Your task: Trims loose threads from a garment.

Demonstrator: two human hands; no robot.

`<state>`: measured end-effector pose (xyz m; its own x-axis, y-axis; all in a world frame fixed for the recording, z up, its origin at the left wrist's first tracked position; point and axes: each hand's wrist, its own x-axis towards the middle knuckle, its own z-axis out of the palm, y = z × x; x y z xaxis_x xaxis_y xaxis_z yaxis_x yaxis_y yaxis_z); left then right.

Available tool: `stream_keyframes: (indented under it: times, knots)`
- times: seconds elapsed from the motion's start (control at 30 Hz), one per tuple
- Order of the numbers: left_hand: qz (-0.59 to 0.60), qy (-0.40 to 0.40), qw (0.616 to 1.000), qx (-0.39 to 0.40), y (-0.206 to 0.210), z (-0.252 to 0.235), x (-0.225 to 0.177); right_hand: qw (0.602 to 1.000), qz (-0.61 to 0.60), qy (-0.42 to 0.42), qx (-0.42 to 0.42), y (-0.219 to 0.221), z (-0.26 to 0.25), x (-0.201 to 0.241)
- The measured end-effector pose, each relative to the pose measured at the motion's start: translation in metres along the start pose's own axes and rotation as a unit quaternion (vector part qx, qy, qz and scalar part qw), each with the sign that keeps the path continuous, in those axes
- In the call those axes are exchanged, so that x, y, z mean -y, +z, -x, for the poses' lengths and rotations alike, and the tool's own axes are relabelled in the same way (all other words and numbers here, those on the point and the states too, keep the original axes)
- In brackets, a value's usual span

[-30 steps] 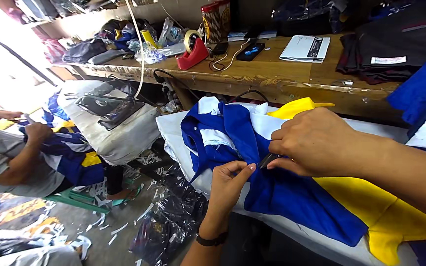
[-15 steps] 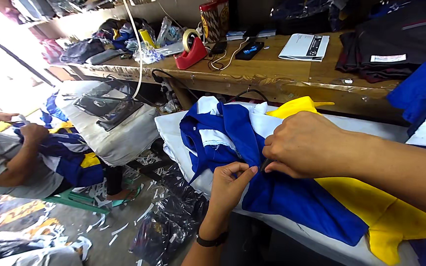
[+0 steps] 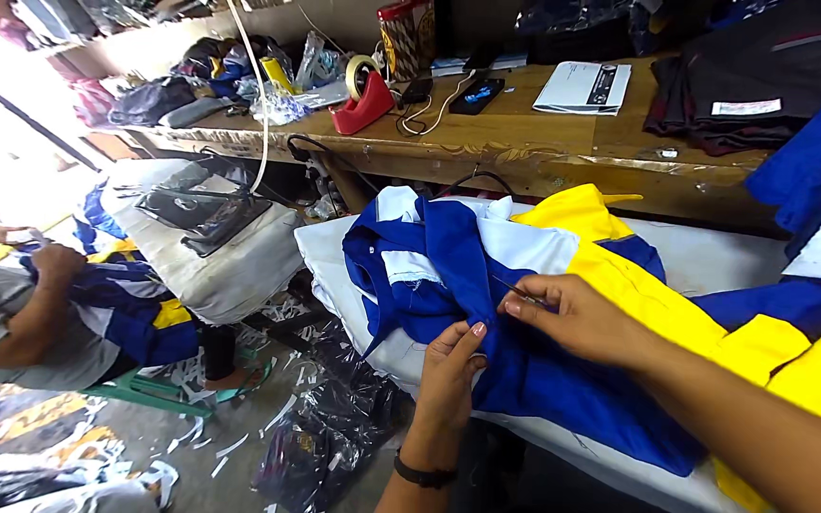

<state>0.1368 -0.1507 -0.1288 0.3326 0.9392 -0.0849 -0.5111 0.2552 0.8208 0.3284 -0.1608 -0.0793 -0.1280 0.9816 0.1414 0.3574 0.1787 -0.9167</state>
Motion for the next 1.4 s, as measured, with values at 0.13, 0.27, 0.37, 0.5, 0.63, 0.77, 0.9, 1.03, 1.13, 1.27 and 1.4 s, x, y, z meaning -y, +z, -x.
stream_keyframes:
  times: [0.13,0.27,0.37,0.5,0.63,0.77,0.9,1.03,1.13,1.27,1.4]
  knots:
    - [-0.015,0.028,0.999,0.004,0.002,0.001,0.007,0.964,-0.253,0.081,-0.002,0.022,0.003,-0.013]
    - [-0.056,0.093,0.994,-0.004,0.0,0.001,0.006,0.961,-0.271,0.051,-0.007,0.025,0.002,-0.018]
    - [-0.011,0.08,0.997,0.017,0.0,0.001,0.007,0.959,-0.278,0.058,0.001,0.027,0.003,-0.017]
    - [0.01,0.014,0.999,0.032,0.001,0.0,0.006,0.961,-0.266,0.065,-0.041,0.033,0.005,-0.019]
    - [0.027,-0.004,1.0,0.003,0.004,-0.001,0.001,0.983,-0.135,-0.013,-0.123,0.04,0.006,-0.027]
    - [-0.013,0.073,0.997,-0.029,0.006,-0.001,0.003,0.974,-0.009,-0.13,-0.187,0.042,0.009,-0.031]
    - [-0.115,0.154,0.981,-0.023,0.006,0.0,0.007,0.963,0.041,-0.173,-0.201,0.045,0.01,-0.035]
    - [-0.259,0.28,0.924,-0.017,0.005,0.0,0.013,0.942,0.123,-0.211,-0.228,0.048,0.011,-0.036]
    - [-0.3,0.322,0.898,-0.028,0.007,0.0,0.016,0.974,0.025,-0.116,-0.191,0.046,0.013,-0.027]
    - [-0.239,0.266,0.934,-0.015,0.004,0.0,0.009,0.983,-0.092,-0.049,-0.154,0.037,0.012,-0.022]
    - [-0.261,0.29,0.921,-0.02,0.006,0.0,0.012,0.968,0.023,-0.139,-0.209,0.049,0.012,-0.032]
